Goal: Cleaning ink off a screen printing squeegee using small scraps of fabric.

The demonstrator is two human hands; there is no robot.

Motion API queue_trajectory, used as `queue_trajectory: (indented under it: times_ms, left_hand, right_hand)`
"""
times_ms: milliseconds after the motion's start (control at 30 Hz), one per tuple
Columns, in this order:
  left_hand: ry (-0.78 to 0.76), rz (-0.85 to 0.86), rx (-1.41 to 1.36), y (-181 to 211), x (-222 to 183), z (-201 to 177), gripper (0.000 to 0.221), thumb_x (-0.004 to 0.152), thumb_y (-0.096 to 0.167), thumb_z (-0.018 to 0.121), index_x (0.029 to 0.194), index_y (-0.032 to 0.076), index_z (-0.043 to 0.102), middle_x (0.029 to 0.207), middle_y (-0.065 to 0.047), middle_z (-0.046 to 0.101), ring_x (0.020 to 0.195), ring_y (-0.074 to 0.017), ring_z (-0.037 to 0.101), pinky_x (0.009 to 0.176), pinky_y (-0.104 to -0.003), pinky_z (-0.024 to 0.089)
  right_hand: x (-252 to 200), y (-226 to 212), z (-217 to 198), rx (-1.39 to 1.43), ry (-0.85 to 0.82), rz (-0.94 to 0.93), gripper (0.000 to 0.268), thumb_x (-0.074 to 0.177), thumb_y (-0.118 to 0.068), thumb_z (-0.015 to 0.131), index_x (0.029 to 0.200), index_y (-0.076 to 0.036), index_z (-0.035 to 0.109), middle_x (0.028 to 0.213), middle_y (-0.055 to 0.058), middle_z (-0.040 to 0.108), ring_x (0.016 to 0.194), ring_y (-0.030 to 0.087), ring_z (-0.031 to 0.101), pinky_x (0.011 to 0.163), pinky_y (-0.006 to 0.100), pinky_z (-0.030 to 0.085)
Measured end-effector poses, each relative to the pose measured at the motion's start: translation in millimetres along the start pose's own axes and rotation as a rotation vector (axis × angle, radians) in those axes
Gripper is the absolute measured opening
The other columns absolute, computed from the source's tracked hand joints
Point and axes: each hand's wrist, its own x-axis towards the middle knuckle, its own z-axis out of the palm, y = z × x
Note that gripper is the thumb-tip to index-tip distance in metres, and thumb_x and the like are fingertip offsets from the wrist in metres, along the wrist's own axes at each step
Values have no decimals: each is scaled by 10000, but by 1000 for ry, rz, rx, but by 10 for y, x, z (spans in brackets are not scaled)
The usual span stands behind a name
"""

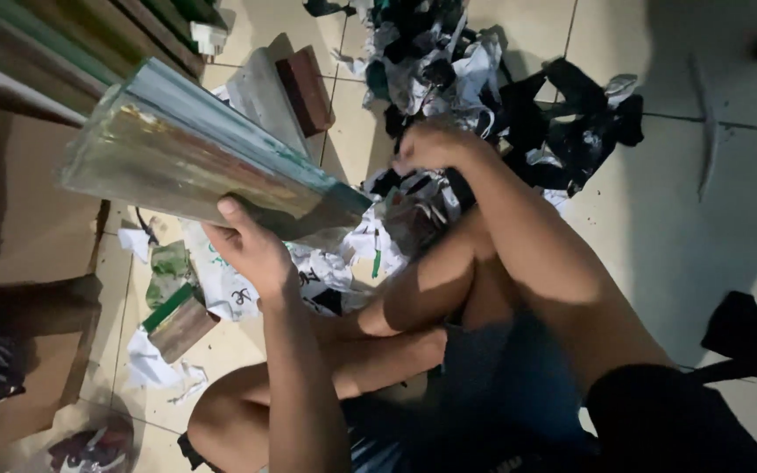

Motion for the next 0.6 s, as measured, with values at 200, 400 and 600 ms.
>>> queue_trajectory:
  times_ms: [200, 400, 600]
  left_hand:
    - [-11, -117, 58, -297, -131, -185, 463, 1125, 407, 484, 1390, 28, 515, 1355, -276, 592, 1325, -322, 537, 1090, -467, 423]
    - [-2, -115, 3, 39, -155, -172, 469, 1119, 397, 484, 1389, 17, 530, 1295, -312, 616, 1288, -327, 544, 1054, -569, 426]
    - [-60, -93, -45, -104, -139, -265, 403, 1125, 374, 432, 1355, 58, 534, 1183, -199, 650, 1172, -182, 549, 984, -422, 474]
  right_hand:
    - [1113, 1226, 1043, -385, 16, -76, 403, 973, -308, 636, 1118, 36, 787, 958, 351, 729, 856, 498, 691, 972, 595, 548]
    - [1361, 2124, 1724, -146, 343, -283, 402, 1038, -339, 636, 1180, -2, 804, 1091, 240, 749, 1001, 313, 698, 1038, 329, 535]
    - [1050, 1393, 467, -639, 65, -60, 361, 900, -483, 541, 798, -261, 806, 764, -38, 783, 863, 228, 769, 851, 392, 559]
